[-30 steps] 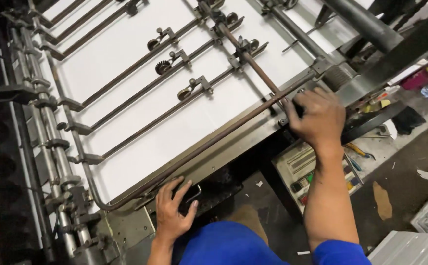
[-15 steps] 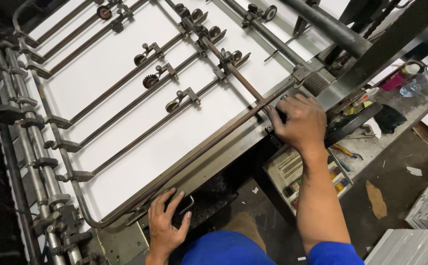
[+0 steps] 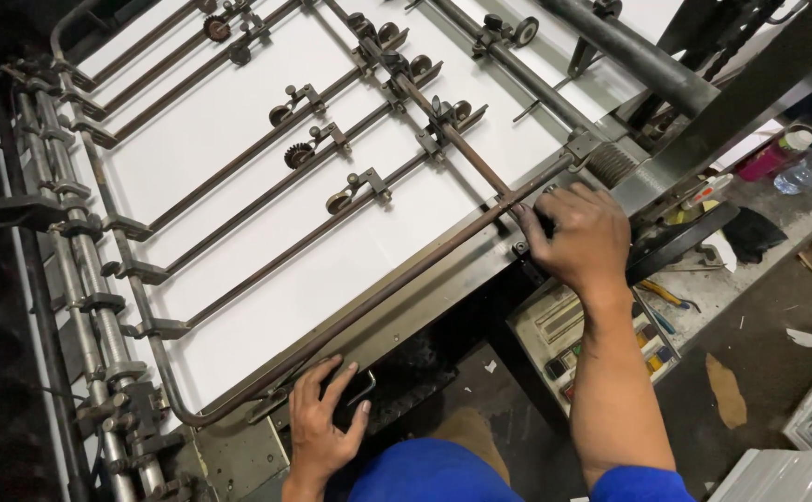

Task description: The person adjusts a metal rod on a large industrial machine using both hands. They repeatedly move the rod along a track and interact with a control panel featuring several buttons and switches.

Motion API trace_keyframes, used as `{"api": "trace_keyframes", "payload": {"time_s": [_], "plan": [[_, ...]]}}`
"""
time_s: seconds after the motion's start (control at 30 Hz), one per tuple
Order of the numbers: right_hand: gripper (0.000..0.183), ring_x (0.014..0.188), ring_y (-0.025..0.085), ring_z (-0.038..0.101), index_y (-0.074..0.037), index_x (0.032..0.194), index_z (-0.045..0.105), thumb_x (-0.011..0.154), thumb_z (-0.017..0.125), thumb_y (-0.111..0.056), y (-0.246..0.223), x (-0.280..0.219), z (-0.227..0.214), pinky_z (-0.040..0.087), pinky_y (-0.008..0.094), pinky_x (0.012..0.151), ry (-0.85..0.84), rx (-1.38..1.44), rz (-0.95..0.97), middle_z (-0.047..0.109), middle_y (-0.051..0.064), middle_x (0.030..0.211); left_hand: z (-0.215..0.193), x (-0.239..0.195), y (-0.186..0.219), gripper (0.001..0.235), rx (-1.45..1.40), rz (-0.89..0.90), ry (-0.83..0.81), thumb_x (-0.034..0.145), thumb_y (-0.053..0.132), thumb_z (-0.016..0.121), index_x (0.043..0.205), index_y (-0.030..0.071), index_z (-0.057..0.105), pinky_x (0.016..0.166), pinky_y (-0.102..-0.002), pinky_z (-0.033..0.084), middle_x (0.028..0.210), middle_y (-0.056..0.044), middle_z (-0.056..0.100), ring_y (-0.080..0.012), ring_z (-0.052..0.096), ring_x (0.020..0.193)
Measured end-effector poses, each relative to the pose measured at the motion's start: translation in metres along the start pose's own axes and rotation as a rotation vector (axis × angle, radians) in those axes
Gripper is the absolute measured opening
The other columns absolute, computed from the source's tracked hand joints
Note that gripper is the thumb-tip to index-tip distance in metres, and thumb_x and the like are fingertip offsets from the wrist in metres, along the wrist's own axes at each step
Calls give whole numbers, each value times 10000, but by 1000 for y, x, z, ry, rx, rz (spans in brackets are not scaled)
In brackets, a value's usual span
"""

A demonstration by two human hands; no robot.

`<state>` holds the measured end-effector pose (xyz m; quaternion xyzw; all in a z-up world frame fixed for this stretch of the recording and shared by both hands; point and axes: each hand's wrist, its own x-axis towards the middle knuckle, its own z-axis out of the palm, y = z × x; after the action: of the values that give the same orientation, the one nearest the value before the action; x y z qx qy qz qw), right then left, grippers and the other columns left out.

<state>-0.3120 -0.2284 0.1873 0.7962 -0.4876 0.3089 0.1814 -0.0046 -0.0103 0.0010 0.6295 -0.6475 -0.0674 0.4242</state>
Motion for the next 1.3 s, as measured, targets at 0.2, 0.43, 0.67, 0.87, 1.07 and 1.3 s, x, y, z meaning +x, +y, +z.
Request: {"api": "trace_keyframes", "payload": {"time_s": [0.2, 0.43, 0.67, 0.87, 1.07, 1.3], "plan": [[241, 866, 279, 668, -103, 829, 730, 908, 802, -319, -2, 1, -4, 506, 402, 800, 10, 5, -22, 696, 64, 824, -3, 3, 4, 565, -4, -7, 4, 715, 239, 803, 1264, 155, 700, 1047, -472, 413, 1342, -126, 614, -343, 557, 1245], [239, 882, 271, 665, -100, 851, 729, 958, 797, -303, 7, -5, 5, 513, 401, 820, 12, 17, -51, 704, 62, 877, -5, 3, 3, 581, -17, 19, 5, 722, 241, 797, 1286, 147, 689, 1055, -485, 413, 1347, -147, 611, -372, 548, 1259], [246, 1058, 267, 715, -111, 943, 750, 1061, 740, -328, 32, -21, 23, 543, 359, 962, 0, -70, -66, 737, 52, 972, -8, 1, 1, 577, -55, -1, -42, 746, 237, 799, 1301, 130, 685, 1080, -510, 397, 1377, -157, 592, -371, 529, 1300], [210, 1171, 282, 724, -122, 969, 749, 1046, 727, -317, 52, -29, 36, 519, 355, 915, 11, -125, -104, 751, 51, 1028, -11, 0, 3, 585, -77, 5, -38, 752, 234, 796, 1315, 124, 680, 1085, -505, 401, 1376, -156, 596, -365, 534, 1301], [203, 1138, 284, 732, -105, 922, 734, 1018, 753, -283, 45, -23, 27, 514, 353, 877, 2, -136, -158, 739, 78, 976, -12, 1, 2, 588, -77, 24, -21, 753, 233, 806, 1316, 127, 675, 1084, -487, 415, 1384, -150, 597, -371, 543, 1291], [195, 973, 261, 683, -105, 896, 706, 1017, 728, -257, 53, -26, 27, 449, 340, 782, -19, -143, -176, 714, 60, 931, -14, 2, 4, 575, -77, 22, -10, 764, 237, 810, 1315, 140, 679, 1089, -481, 418, 1395, -136, 601, -362, 550, 1297]]}}
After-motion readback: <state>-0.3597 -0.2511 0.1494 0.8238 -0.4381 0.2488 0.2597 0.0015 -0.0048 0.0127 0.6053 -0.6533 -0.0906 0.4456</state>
